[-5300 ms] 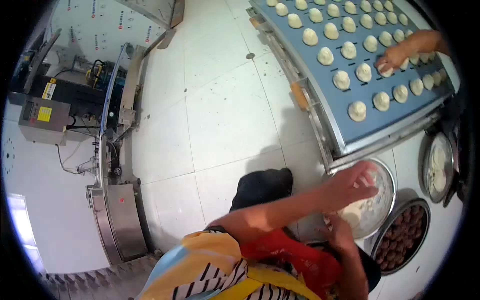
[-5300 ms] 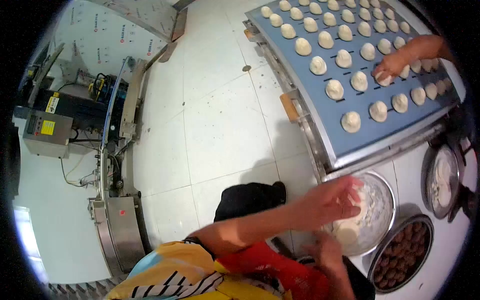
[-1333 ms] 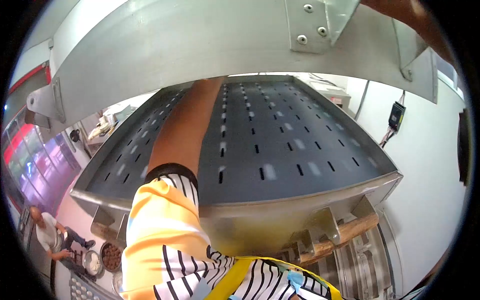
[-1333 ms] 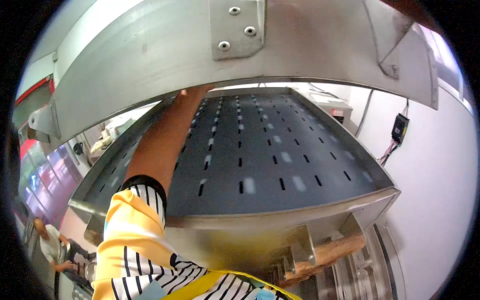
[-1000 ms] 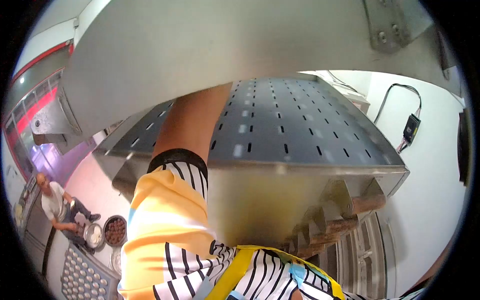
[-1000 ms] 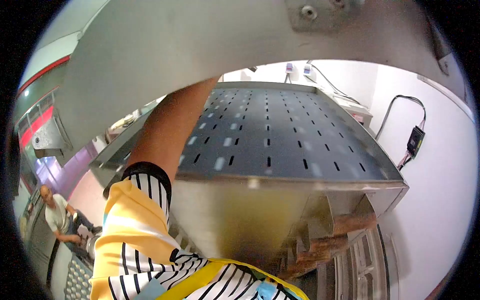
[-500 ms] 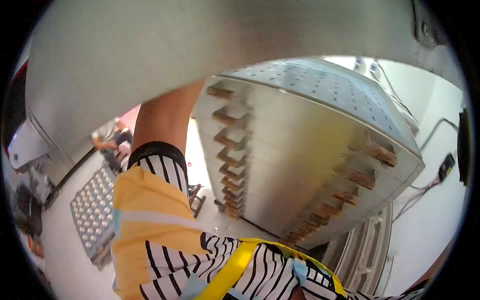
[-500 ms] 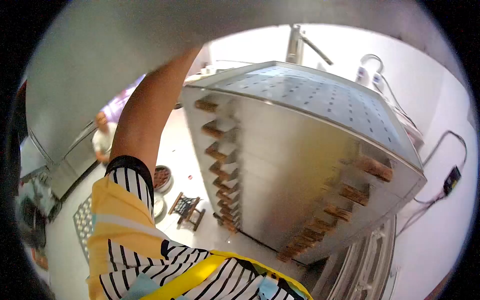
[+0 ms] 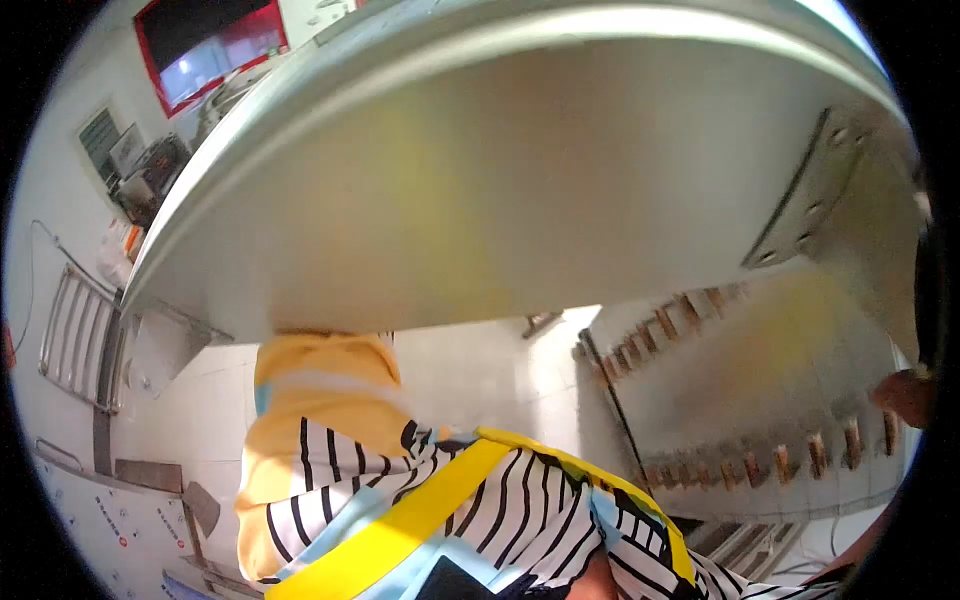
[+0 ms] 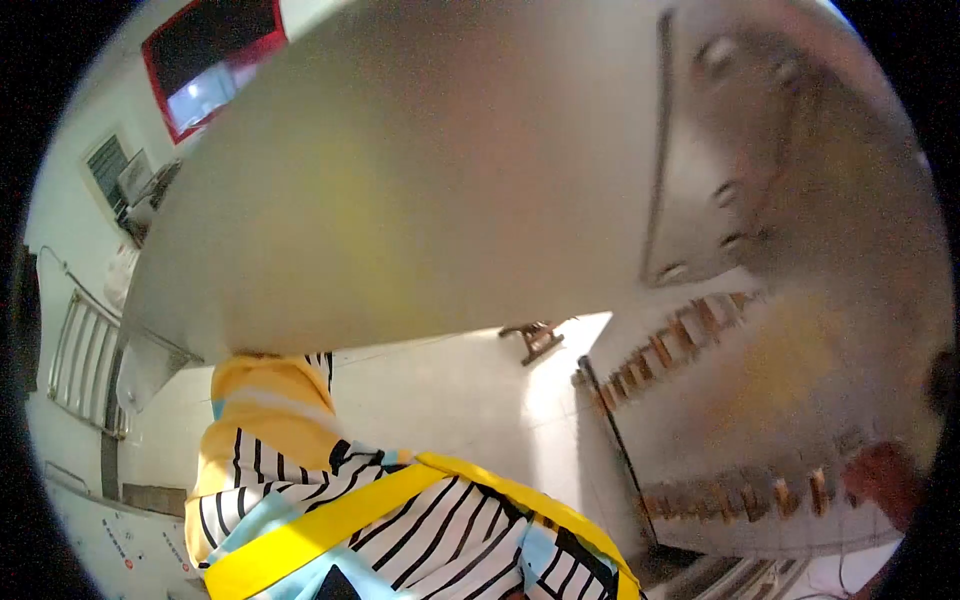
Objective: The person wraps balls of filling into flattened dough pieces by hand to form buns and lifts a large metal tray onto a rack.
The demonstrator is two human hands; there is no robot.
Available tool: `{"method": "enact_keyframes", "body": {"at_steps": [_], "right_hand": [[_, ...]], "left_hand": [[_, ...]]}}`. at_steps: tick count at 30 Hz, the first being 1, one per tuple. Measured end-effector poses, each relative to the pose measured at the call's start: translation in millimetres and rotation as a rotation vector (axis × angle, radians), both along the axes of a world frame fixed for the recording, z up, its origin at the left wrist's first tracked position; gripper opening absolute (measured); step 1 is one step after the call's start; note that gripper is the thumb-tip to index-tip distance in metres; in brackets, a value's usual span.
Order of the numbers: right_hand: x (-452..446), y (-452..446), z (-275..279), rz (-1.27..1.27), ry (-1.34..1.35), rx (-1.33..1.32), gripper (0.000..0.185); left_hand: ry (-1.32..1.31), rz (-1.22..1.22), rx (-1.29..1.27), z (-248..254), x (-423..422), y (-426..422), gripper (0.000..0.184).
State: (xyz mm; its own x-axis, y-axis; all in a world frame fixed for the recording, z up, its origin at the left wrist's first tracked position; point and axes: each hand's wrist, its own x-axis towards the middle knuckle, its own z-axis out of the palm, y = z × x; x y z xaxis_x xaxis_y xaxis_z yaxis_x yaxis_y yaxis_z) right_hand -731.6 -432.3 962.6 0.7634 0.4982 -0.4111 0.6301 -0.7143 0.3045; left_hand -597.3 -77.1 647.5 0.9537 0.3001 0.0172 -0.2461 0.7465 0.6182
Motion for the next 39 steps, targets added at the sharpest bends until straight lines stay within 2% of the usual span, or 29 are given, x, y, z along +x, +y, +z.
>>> {"method": "enact_keyframes", "body": {"at_steps": [3,6,8,12,14,17,27,34,35,38,39], "right_hand": [[26,67,1,0.069,0.050,-0.032,0.035],[80,103,-17,0.152,0.101,-0.004,0.035],[130,114,-64,0.252,0.161,0.232,0.024],[195,148,-106,0.383,0.194,0.322,0.023],[199,171,-103,0.473,0.215,0.351,0.027],[242,214,-123,0.544,0.275,0.349,0.031],[340,366,-169,0.594,0.289,0.463,0.023],[424,449,-176,0.523,0.337,0.536,0.025],[435,455,-177,0.501,0.382,0.540,0.026],[506,491,-191,0.213,0.853,0.390,0.034],[528,489,-218,0.251,0.927,0.417,0.040]], "left_hand": [[0.178,0.149,-0.048,-68,-59,89,0.059],[0.334,0.285,-0.110,-123,-100,142,0.059],[0.423,0.368,-0.152,-163,-112,160,0.059],[0.529,0.512,-0.232,-211,-128,190,0.060],[0.569,0.571,-0.276,-225,-148,205,0.060],[0.609,0.638,-0.321,-244,-142,234,0.060],[0.662,0.706,-0.384,-286,-67,375,0.061],[0.640,0.752,-0.389,-285,-12,460,0.062],[0.624,0.754,-0.384,-282,0,469,0.062],[0.540,0.762,-0.364,-267,57,499,0.063],[0.501,0.763,-0.360,-262,77,510,0.063]]}}
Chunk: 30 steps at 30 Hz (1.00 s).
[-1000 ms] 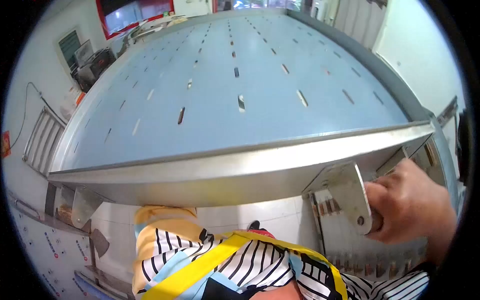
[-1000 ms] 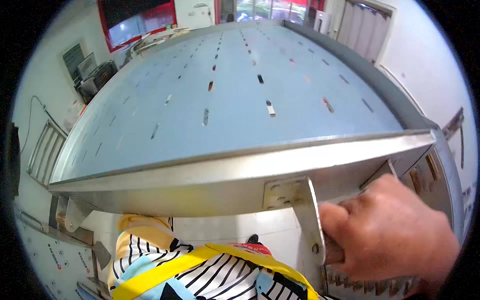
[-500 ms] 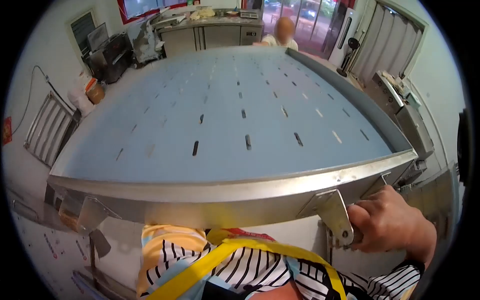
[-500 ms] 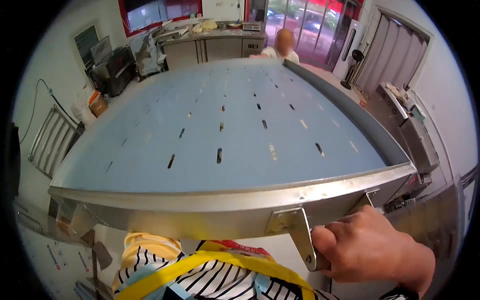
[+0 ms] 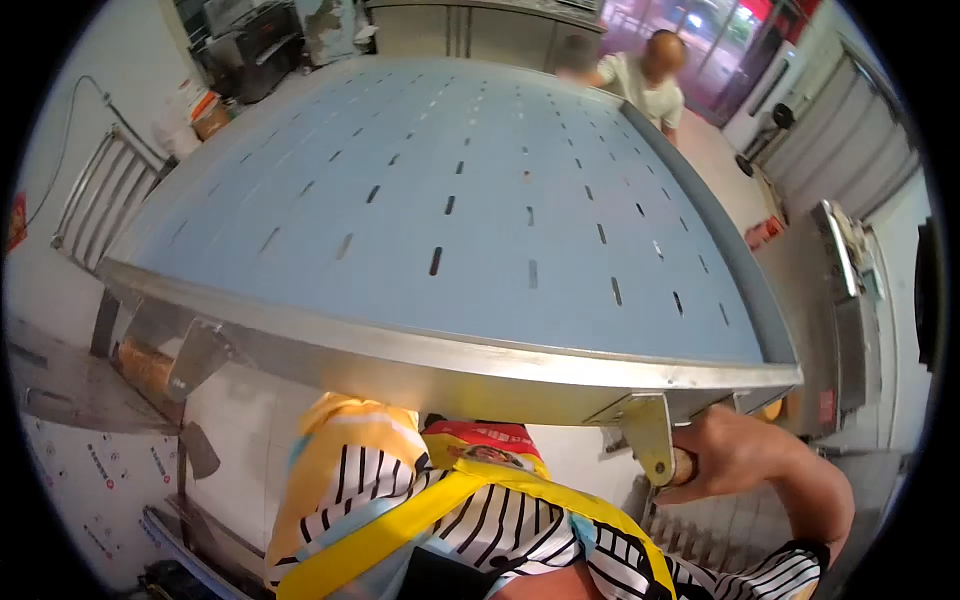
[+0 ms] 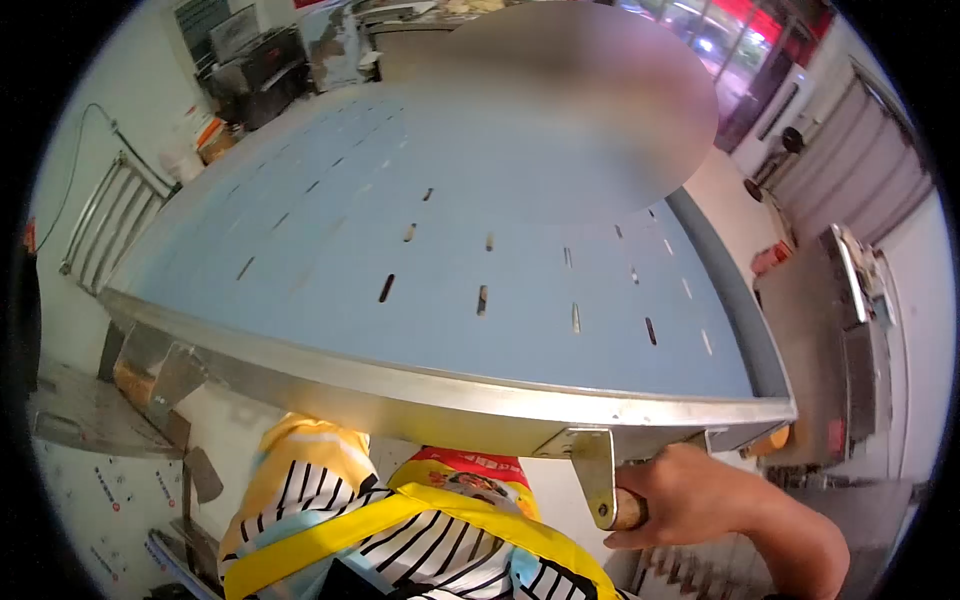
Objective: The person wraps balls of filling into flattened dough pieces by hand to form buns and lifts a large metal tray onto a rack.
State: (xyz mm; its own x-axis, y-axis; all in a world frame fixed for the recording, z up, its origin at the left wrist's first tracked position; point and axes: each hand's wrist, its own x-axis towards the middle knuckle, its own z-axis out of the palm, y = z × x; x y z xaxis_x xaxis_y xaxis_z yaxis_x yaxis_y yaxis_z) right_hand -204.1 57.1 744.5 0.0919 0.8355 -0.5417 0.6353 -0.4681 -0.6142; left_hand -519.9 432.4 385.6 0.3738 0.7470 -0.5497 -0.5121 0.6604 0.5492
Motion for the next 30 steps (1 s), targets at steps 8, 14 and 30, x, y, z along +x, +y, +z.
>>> {"method": "enact_keyframes", "body": {"at_steps": [8,14,30], "right_hand": [[94,45,-164,0.030,-0.088,0.135,0.033],[125,123,-281,-0.080,-0.081,0.022,0.029],[187,128,-600,-0.239,-0.370,-0.115,0.037]], "left_hand": [[-0.535,0.057,0.101,8,143,101,0.064],[-0.138,0.282,0.301,49,162,140,0.064],[0.123,0.236,0.002,-258,239,175,0.025]]}}
